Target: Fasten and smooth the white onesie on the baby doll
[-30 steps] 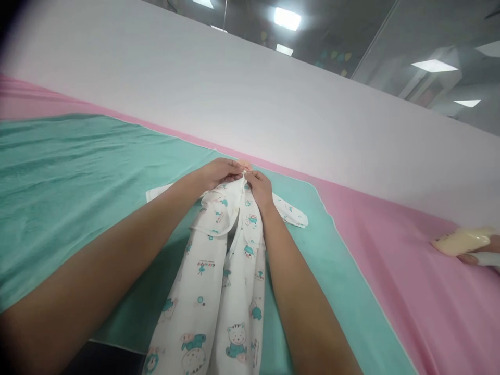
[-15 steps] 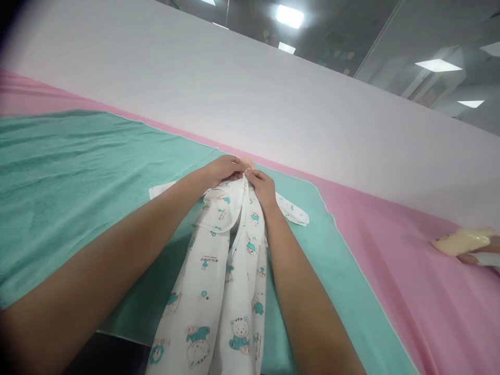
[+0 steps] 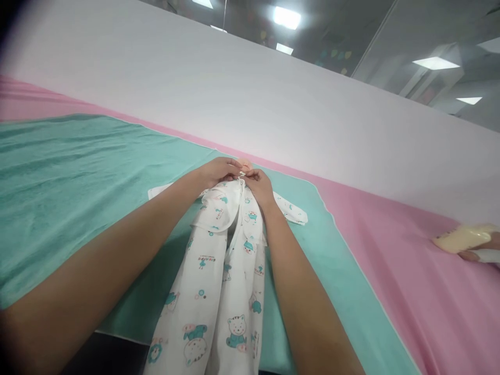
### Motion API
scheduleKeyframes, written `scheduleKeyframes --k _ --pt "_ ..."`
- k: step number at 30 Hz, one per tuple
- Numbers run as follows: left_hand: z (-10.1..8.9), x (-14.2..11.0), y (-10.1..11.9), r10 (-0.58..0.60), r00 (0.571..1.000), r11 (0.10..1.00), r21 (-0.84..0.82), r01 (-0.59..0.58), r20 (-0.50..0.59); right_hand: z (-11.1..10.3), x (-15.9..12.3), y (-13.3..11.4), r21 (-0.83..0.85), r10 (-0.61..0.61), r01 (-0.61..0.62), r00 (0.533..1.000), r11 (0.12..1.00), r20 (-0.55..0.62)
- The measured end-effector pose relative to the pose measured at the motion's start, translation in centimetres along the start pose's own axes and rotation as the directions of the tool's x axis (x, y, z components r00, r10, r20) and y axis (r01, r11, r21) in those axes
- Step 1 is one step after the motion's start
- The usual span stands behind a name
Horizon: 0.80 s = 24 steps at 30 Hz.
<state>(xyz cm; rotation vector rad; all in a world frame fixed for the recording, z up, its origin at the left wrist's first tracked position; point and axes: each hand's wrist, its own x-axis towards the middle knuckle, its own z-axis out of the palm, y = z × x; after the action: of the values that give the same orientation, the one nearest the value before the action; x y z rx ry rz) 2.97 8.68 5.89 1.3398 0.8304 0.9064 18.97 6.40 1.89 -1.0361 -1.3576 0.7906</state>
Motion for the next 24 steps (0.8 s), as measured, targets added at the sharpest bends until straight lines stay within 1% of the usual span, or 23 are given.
scheduleKeyframes --k 3,5,7,9,11,12,13,14,16,18,21,23,24 --pt "-0.1 -0.3 0.2 0.030 0.996 0.999 -0.020 -0.028 0.081 0.0 -0.1 -0.2 0.015 0.011 -0.011 1.000 1.000 0.003" --pt "0.0 -0.4 0.1 0.027 0.998 1.000 0.002 -0.027 0.065 0.0 0.0 -0.1 0.038 0.006 -0.007 1.000 0.999 0.008" --pt "0.2 -0.6 -0.2 0.042 0.999 0.998 0.052 -0.043 0.017 0.1 0.0 0.0 0.040 -0.007 0.008 1.000 0.999 -0.009" --pt "0.5 -1.1 -0.7 0.126 0.989 0.983 0.149 -0.112 -0.084 0.3 -0.5 0.0 -0.025 -0.027 0.025 0.997 0.999 -0.077" --pt "0.8 -2.0 -1.1 0.260 0.951 0.935 0.291 -0.204 -0.169 0.6 -1.6 -0.5 -0.151 -0.058 0.035 0.987 0.988 -0.152" --pt "0.9 -2.7 -1.2 0.317 0.931 0.901 0.363 -0.237 -0.179 0.7 -2.3 -0.8 -0.214 -0.075 0.038 0.983 0.976 -0.167" --pt "0.9 -3.4 -1.3 0.351 0.921 0.870 0.420 -0.256 -0.166 0.8 -3.2 -1.3 -0.273 -0.094 0.047 0.983 0.961 -0.160" --pt "0.9 -4.2 -1.3 0.361 0.923 0.848 0.459 -0.264 -0.135 0.9 -4.1 -1.8 -0.327 -0.117 0.069 0.984 0.943 -0.131" --pt "0.8 -5.7 -1.2 0.326 0.943 0.835 0.489 -0.253 -0.068 1.2 -5.9 -2.8 -0.429 -0.176 0.135 0.983 0.893 -0.057" --pt "0.6 -6.9 -1.0 0.279 0.960 0.842 0.486 -0.234 -0.021 1.5 -7.1 -3.7 -0.536 -0.216 0.179 0.976 0.825 -0.006" --pt "0.6 -7.6 -0.7 0.270 0.963 0.834 0.494 -0.246 0.024 1.8 -7.9 -4.6 -0.648 -0.214 0.179 0.976 0.740 0.024" --pt "0.7 -7.7 -0.7 0.293 0.955 0.812 0.515 -0.274 0.046 1.8 -7.8 -4.8 -0.657 -0.199 0.173 0.979 0.733 0.036" --pt "0.8 -7.6 -0.7 0.300 0.952 0.803 0.521 -0.289 0.065 1.8 -7.7 -4.8 -0.645 -0.187 0.165 0.982 0.746 0.034"
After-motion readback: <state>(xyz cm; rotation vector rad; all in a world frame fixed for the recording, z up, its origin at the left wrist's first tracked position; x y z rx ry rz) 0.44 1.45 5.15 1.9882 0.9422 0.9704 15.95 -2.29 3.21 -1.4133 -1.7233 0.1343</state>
